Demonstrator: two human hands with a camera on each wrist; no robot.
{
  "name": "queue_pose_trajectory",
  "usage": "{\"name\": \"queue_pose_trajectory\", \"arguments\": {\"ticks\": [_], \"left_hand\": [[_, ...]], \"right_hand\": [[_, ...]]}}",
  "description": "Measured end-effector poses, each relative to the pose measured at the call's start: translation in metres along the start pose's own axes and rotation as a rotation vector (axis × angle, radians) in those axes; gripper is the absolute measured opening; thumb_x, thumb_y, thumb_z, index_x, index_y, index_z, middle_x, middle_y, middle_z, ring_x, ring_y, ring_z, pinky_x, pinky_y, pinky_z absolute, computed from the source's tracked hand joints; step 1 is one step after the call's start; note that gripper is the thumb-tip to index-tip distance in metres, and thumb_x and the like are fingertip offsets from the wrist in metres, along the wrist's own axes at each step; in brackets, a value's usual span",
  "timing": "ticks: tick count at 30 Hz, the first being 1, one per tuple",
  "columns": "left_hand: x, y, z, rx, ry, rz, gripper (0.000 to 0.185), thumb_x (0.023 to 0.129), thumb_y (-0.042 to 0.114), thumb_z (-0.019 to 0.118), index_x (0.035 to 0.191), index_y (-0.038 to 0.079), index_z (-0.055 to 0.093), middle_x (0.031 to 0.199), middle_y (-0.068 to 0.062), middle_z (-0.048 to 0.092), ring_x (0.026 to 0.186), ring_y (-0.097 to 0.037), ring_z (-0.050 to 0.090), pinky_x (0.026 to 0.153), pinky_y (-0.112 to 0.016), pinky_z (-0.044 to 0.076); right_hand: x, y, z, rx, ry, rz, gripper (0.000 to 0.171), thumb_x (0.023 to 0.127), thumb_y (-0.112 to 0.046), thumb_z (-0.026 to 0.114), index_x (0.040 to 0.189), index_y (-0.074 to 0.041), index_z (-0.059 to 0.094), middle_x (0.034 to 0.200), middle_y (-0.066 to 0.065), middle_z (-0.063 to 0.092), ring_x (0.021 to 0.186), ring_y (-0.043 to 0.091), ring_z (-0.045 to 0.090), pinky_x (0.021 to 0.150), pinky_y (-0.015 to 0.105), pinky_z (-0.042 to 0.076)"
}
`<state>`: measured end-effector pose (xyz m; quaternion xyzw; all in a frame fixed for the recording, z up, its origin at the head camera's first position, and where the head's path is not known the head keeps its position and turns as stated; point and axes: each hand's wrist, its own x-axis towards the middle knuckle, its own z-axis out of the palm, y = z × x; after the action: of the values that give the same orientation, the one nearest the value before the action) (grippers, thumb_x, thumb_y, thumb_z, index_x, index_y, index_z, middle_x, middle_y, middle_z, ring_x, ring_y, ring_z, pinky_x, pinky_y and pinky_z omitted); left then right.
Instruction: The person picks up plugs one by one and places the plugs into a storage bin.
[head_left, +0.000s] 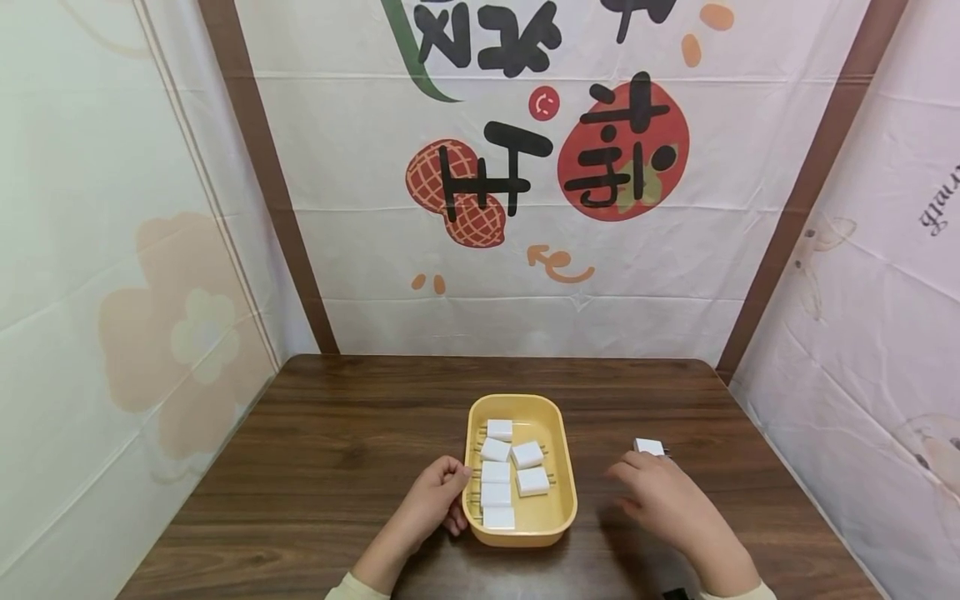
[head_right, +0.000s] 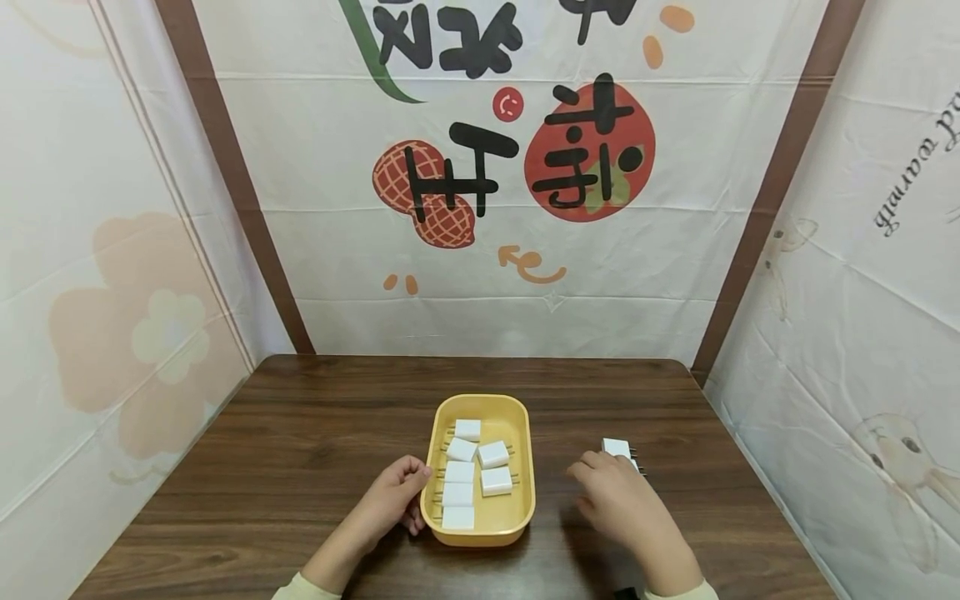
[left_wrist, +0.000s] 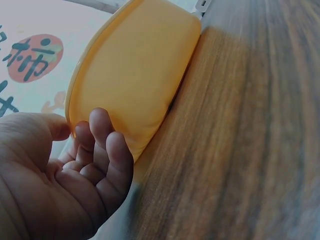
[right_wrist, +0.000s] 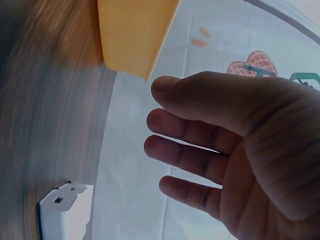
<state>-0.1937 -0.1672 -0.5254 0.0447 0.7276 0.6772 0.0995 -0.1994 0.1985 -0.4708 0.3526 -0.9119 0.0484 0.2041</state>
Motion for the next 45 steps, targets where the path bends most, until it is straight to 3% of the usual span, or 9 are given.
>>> {"name": "queue_pose_trajectory", "arguments": {"ticks": [15,30,45], "left_hand": [[0.000,0.000,0.000,0.002,0.002,-0.002,0.035,0.108,0.027,0.052,0.114,-0.007,0.048,0.065,-0.005,0.060,0.052,-0.014,0.059,0.046,-0.026,0.051],[0.000,-0.001,-0.001,0.008,0.003,0.001,0.037,0.108,0.029,0.053,0.114,-0.007,0.048,0.065,-0.005,0.060,0.051,-0.014,0.059,0.046,-0.026,0.051],[0.000,0.000,0.002,0.010,0.012,0.010,0.035,0.108,0.029,0.053,0.112,-0.005,0.049,0.065,-0.004,0.060,0.051,-0.014,0.059,0.045,-0.027,0.051]], "right_hand": [[-0.018,0.015,0.007,-0.041,-0.039,0.079,0.037,0.067,-0.015,0.091,0.098,-0.015,0.072,0.094,-0.004,0.066,0.085,0.020,0.067,0.072,0.041,0.055],[-0.031,0.035,0.017,0.006,-0.157,0.281,0.037,0.065,-0.015,0.092,0.097,-0.013,0.073,0.097,0.002,0.066,0.086,0.024,0.064,0.067,0.045,0.053],[-0.037,0.045,0.022,-0.015,-0.149,0.316,0.034,0.064,-0.009,0.087,0.095,-0.012,0.073,0.096,0.003,0.065,0.085,0.025,0.064,0.069,0.046,0.053]]}}
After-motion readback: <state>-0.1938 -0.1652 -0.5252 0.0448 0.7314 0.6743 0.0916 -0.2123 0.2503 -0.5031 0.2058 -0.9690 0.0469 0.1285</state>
